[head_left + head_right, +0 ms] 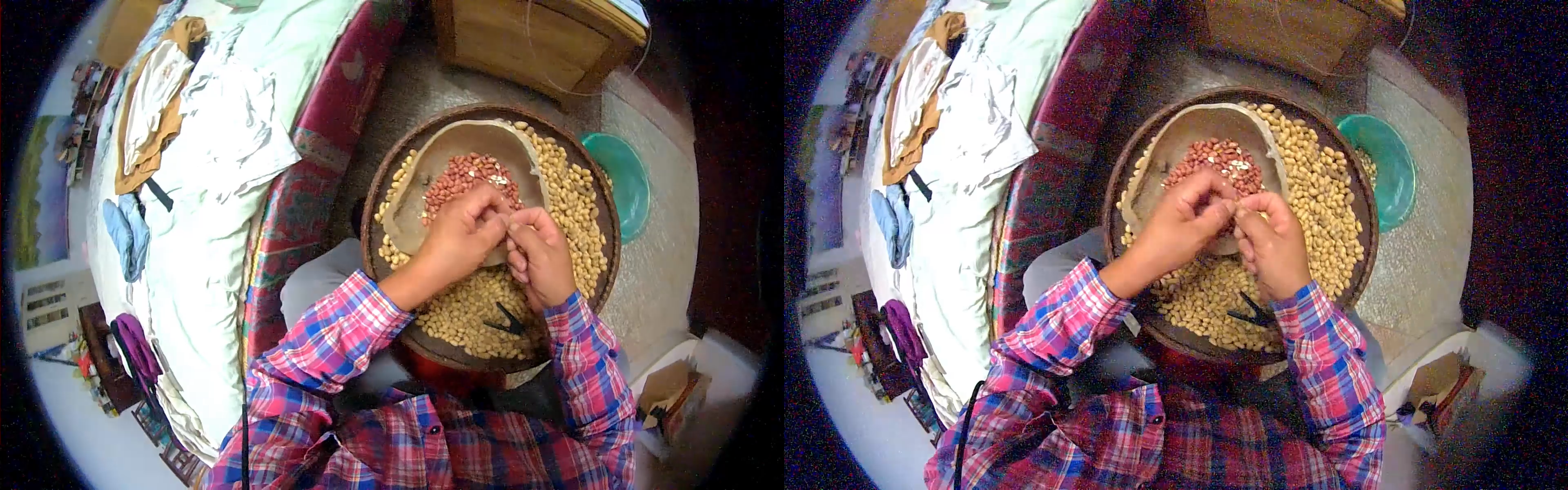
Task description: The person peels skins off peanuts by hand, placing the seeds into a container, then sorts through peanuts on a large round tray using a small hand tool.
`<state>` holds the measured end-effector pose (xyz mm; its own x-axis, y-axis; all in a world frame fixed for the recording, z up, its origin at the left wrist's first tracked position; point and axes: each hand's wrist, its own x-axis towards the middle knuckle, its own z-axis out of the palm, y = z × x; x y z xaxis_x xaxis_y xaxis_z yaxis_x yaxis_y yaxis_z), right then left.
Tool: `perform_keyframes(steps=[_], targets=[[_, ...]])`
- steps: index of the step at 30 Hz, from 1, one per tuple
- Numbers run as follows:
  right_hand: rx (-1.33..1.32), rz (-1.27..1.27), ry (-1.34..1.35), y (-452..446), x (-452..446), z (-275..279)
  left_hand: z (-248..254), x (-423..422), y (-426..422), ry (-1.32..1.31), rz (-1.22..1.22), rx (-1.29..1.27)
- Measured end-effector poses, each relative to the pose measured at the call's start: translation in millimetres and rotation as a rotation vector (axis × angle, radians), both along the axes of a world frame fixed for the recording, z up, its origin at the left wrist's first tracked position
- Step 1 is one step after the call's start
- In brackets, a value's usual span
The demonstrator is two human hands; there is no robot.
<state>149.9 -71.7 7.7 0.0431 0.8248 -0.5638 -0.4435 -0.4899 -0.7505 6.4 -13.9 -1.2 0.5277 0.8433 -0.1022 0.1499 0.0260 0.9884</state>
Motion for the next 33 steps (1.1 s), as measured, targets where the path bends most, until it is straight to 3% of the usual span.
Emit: perform_keyframes(steps=[8,12,16,26,33], targets=[[0.006,-0.005,0.038,1.3,-1.6,1.5,-10.8,2.3,0.3,-0.216,0.046,-0.27],[0.005,-0.015,0.046,1.4,-2.8,2.1,-2.7,0.5,0.9,-0.09,0.034,-0.118],[-0.023,-0.009,0.146,3.1,0.5,7.9,11.3,1.4,1.0,-0.244,0.054,-0.321],[-0.09,-0.026,0.35,3.1,6.4,2.5,1.6,-1.8,4.2,-0.142,-0.047,-0.216],[-0.057,-0.037,0.467,2.0,5.7,0.6,1.1,-1.4,3.3,-0.268,-0.073,-0.311]])
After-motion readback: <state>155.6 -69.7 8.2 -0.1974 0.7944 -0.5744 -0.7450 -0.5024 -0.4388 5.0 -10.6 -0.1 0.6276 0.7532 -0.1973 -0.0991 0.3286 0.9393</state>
